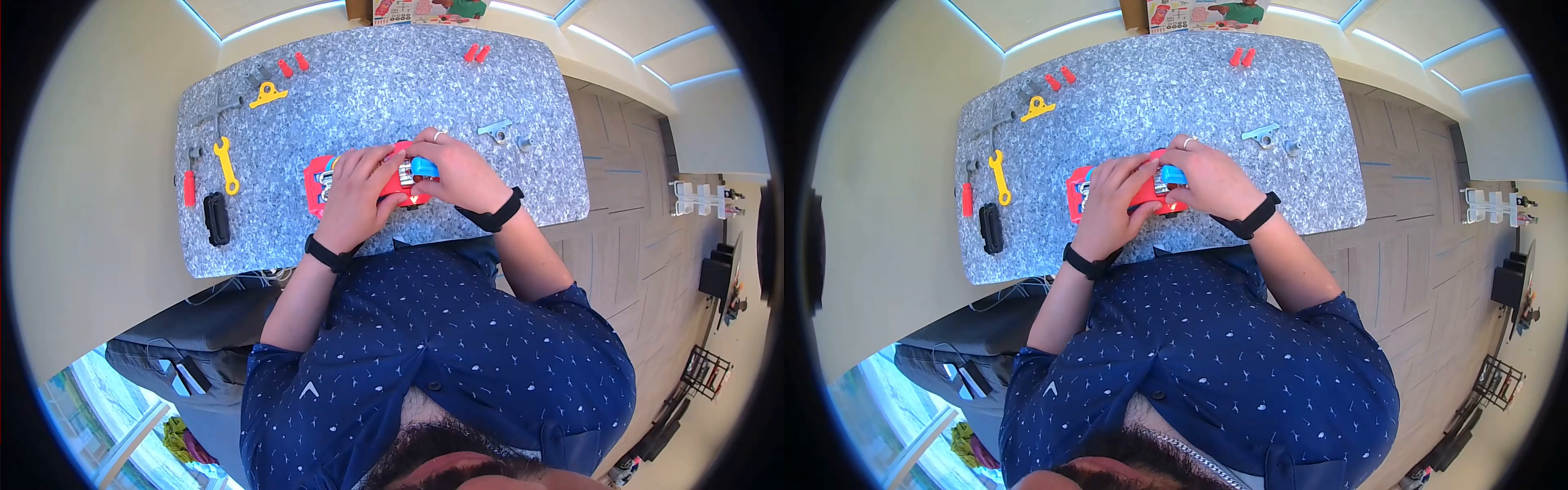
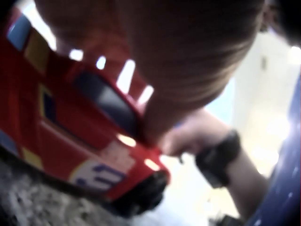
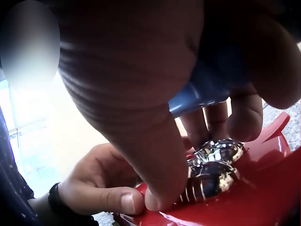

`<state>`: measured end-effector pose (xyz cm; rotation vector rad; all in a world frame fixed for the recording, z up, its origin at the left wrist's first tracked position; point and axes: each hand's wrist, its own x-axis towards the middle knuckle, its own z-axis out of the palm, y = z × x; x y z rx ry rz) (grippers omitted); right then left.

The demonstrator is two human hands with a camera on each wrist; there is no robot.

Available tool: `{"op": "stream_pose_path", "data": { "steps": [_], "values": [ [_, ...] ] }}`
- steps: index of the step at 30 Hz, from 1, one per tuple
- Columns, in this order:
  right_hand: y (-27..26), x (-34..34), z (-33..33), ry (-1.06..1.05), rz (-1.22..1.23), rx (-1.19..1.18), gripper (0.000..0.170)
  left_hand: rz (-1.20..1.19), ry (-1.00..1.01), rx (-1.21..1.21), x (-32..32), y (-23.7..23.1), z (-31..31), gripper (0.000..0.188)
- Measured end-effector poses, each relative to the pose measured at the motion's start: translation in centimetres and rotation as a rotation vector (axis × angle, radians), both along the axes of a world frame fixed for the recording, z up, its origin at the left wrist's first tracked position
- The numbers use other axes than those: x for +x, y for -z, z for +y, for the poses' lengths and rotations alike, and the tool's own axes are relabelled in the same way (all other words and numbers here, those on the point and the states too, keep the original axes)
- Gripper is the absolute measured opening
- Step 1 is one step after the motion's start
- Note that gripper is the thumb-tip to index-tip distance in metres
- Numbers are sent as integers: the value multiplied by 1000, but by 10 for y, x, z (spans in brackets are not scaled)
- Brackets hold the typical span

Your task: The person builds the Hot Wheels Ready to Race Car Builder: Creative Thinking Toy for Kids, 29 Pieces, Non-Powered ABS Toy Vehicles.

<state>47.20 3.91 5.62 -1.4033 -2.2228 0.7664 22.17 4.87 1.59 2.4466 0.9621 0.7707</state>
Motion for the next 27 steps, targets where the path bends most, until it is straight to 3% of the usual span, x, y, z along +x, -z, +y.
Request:
{"op": "stream_pose_path", "data": {
  "steps": [2, 5, 7, 10, 16, 22, 25, 27],
  "values": [
    [1, 5, 3, -33, 89, 39, 53, 12, -5, 11, -3, -1, -1, 59],
    [12, 33, 36, 216, 107, 155, 51, 12, -8, 8, -6, -2, -2, 56],
    [31, 60, 71, 469, -65, 340, 55, -9, -6, -9, -8, 1, -1, 55],
    [54, 94, 115, 694, -256, 244, 66, -21, -8, -2, -10, 3, -1, 54],
    [71, 97, 158, 688, -377, 53, 85, -31, -21, -11, -12, 3, -2, 54],
    [49, 90, 170, 842, -270, 255, 84, -43, -28, -2, -12, 5, -1, 53],
    [52, 105, 190, 823, -407, 159, 68, -56, -27, 5, -12, 5, -2, 53],
    [61, 125, 208, 679, -486, 124, 52, -51, -23, -2, -12, 5, -1, 54]
  ]
}}
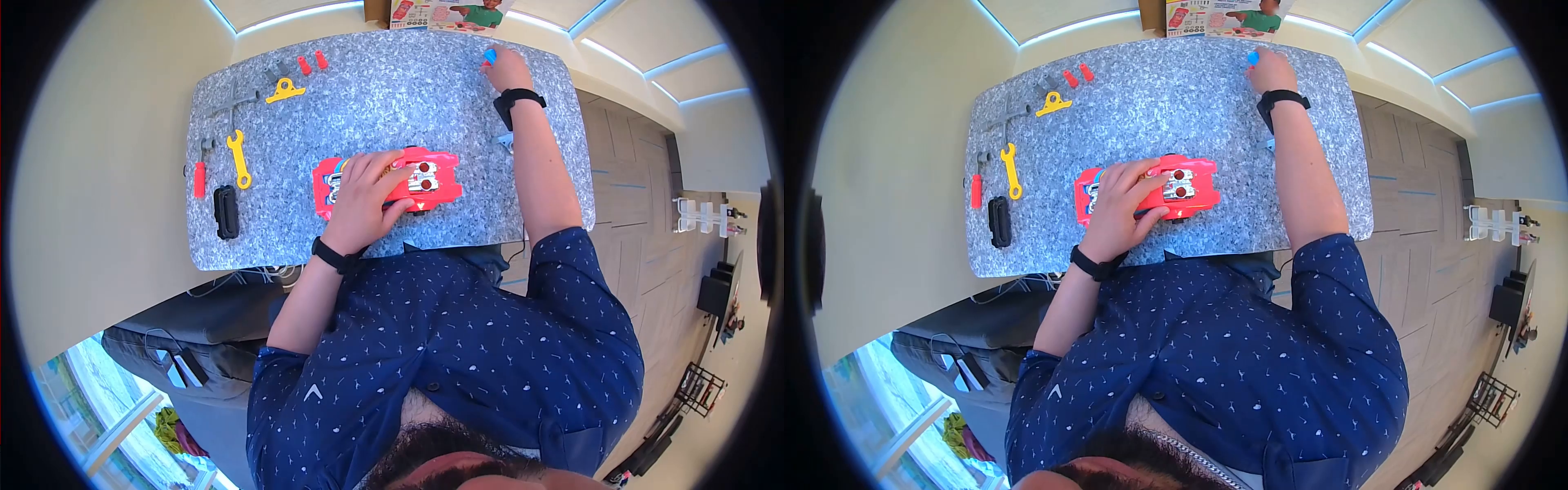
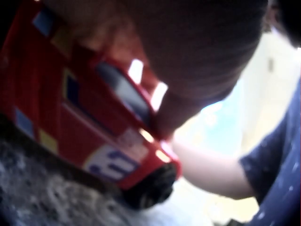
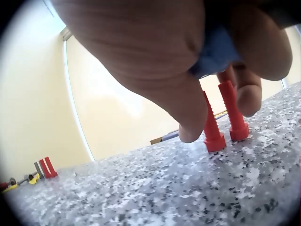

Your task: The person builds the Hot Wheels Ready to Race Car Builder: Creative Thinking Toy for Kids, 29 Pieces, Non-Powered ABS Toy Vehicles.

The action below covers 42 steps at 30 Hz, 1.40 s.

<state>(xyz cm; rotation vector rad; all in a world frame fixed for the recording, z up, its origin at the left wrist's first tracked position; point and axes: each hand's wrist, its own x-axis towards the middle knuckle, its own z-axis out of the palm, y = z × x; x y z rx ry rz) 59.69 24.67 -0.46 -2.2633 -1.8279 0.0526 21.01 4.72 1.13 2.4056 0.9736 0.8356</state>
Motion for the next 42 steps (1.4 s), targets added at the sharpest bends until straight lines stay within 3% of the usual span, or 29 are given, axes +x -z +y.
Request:
{"op": "stream_pose_path", "data": {
  "steps": [4, 7, 10, 13, 15, 19, 25, 30, 34, 42],
  "values": [
    [7, 0, 7, -36, -23, 38, 30, -7, 1, -5, 0, 0, 0, 54],
    [3, -1, -1, -87, 340, -51, 31, -3, 4, -7, -1, 0, 1, 56],
    [-34, -45, -51, -228, 829, 34, 30, -13, 31, -72, -4, -4, 3, 58],
    [-81, -94, -116, -316, 1047, -70, 20, -197, -13, -139, -5, -7, 8, 61],
    [-95, -113, -149, -416, 1165, -127, 22, -386, -52, -317, -2, -30, 10, 56],
    [-84, -136, -182, -535, 1204, -32, 26, -729, 9, -470, 16, -31, 15, 43],
    [-76, -114, -208, -383, 1137, 1, 27, -643, -103, -394, 20, -33, 17, 27],
    [-63, -80, -227, -160, 1245, -29, 21, -327, -28, -318, 20, -42, 25, 26],
    [-55, -70, -234, -128, 1309, 2, 21, -308, 36, -377, 31, -27, 31, 28],
    [-57, -81, -233, -134, 1396, 35, 19, -198, 95, -219, 39, -22, 32, 36]
  ]
}}
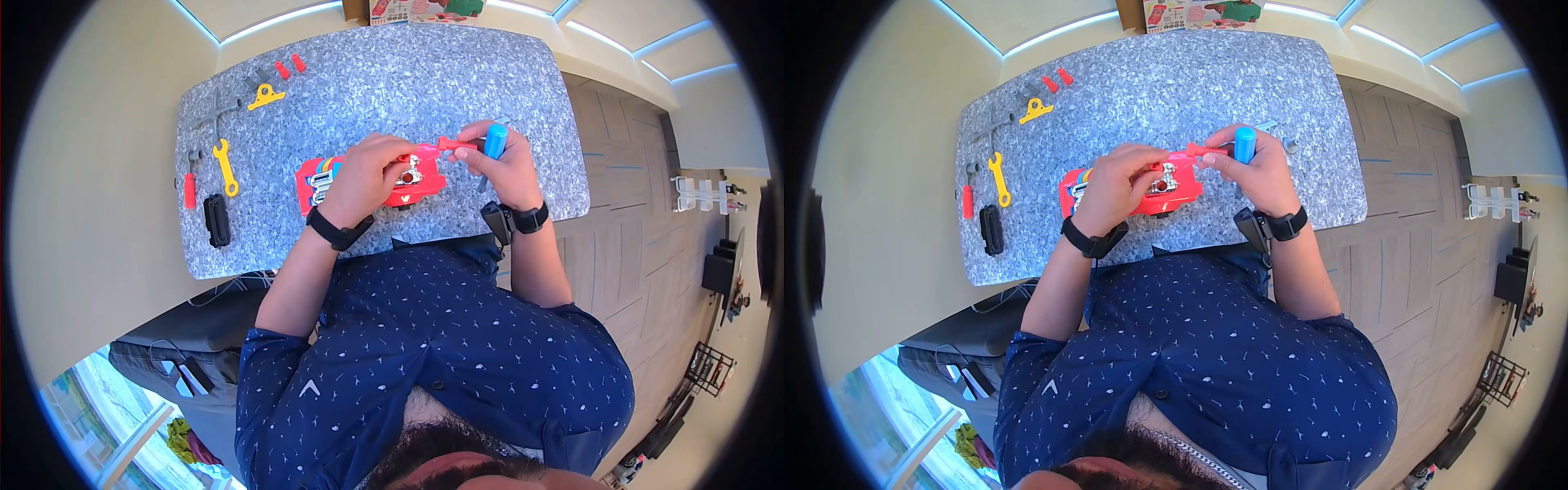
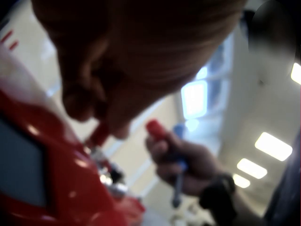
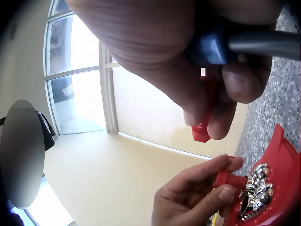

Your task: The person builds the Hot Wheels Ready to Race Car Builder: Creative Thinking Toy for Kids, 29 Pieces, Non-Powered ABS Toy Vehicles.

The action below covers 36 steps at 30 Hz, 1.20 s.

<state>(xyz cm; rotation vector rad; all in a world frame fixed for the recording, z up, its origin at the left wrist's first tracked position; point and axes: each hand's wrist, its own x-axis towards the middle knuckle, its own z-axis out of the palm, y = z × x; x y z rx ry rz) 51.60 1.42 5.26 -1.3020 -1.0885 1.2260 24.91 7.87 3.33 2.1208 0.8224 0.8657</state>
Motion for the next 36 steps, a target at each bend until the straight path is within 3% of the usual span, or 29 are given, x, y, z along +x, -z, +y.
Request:
{"op": "stream_pose_path", "data": {
  "steps": [4, 7, 10, 16, 22, 25, 28, 31, 36],
  "values": [
    [-1, -17, -1, -67, 120, 56, 16, -150, -102, 210, 4, -16, -5, 40],
    [-5, -35, -3, -105, 180, 72, 14, -269, -19, -203, -6, -19, -12, 40],
    [-5, -47, -2, -139, 197, 62, 15, -343, -17, -193, -9, -13, -19, 38],
    [-2, -37, 5, 29, 560, 215, 49, -115, 14, 19, -18, -13, -21, 35],
    [-7, -35, 4, -100, 553, 354, 58, -53, 70, 95, -13, 9, -18, 33],
    [-10, -50, 5, -149, 519, 408, 57, -46, 56, 110, -10, 5, -20, 44],
    [-13, -66, 4, -227, 558, 425, 53, -178, -12, -48, -6, -8, -26, 53],
    [-7, -80, 6, -252, 603, 400, 47, -179, -37, -164, -9, 1, -28, 49],
    [2, -81, 10, -294, 445, 417, 45, -231, -107, -303, -6, 19, -28, 43]
  ]
}}
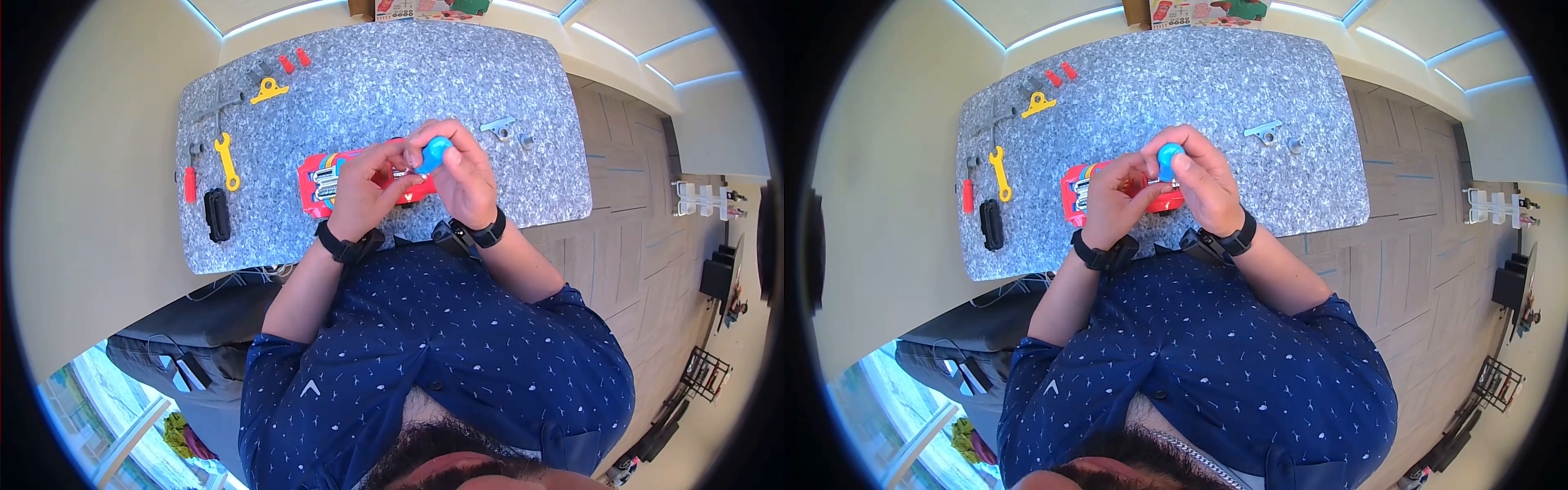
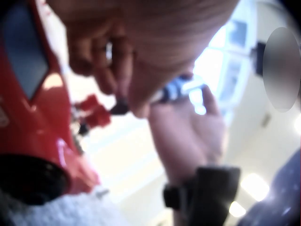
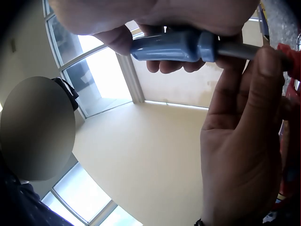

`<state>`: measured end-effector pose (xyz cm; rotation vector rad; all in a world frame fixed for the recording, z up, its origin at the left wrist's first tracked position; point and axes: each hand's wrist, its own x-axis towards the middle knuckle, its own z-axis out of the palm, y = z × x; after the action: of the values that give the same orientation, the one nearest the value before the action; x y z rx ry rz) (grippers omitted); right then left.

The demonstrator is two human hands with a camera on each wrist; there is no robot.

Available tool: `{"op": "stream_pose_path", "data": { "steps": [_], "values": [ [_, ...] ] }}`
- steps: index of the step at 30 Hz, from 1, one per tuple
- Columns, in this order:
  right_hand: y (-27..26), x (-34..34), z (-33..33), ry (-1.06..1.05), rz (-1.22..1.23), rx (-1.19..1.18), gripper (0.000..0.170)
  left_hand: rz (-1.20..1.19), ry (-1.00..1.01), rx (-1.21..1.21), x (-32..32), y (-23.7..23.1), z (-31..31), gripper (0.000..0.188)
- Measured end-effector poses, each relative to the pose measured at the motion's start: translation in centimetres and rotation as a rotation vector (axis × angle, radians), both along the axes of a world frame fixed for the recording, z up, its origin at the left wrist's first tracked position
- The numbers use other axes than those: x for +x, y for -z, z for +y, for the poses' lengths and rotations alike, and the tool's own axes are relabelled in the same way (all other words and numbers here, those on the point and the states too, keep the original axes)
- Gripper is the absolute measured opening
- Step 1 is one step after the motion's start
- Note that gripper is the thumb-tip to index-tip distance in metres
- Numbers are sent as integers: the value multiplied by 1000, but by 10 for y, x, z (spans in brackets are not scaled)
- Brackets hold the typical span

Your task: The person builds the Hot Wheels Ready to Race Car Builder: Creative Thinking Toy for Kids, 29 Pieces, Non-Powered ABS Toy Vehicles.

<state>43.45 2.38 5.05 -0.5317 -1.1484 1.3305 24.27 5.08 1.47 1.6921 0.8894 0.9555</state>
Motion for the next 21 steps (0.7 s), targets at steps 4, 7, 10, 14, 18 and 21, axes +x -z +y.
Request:
{"op": "stream_pose_path", "data": {
  "steps": [4, 7, 10, 14, 18, 21],
  "values": [
    [-16, -2, 0, 45, -247, 75, 42, 8, 4, -7, -2, 12, 2, 43],
    [-39, 4, -2, -58, -116, -87, 37, 7, 25, 50, 0, 2, 2, 43],
    [-16, 14, 4, 8, -336, 48, 37, 106, 84, 83, -5, 8, 4, 43],
    [-7, 4, 7, 94, -176, 146, 31, -132, 58, -31, 4, 8, 0, 42],
    [-39, -2, -2, 67, -199, -123, 36, -127, 101, 6, 0, 16, 4, 45],
    [-25, 8, -1, 33, -287, -44, 37, -57, 99, 22, -3, 10, 3, 45]
  ]
}}
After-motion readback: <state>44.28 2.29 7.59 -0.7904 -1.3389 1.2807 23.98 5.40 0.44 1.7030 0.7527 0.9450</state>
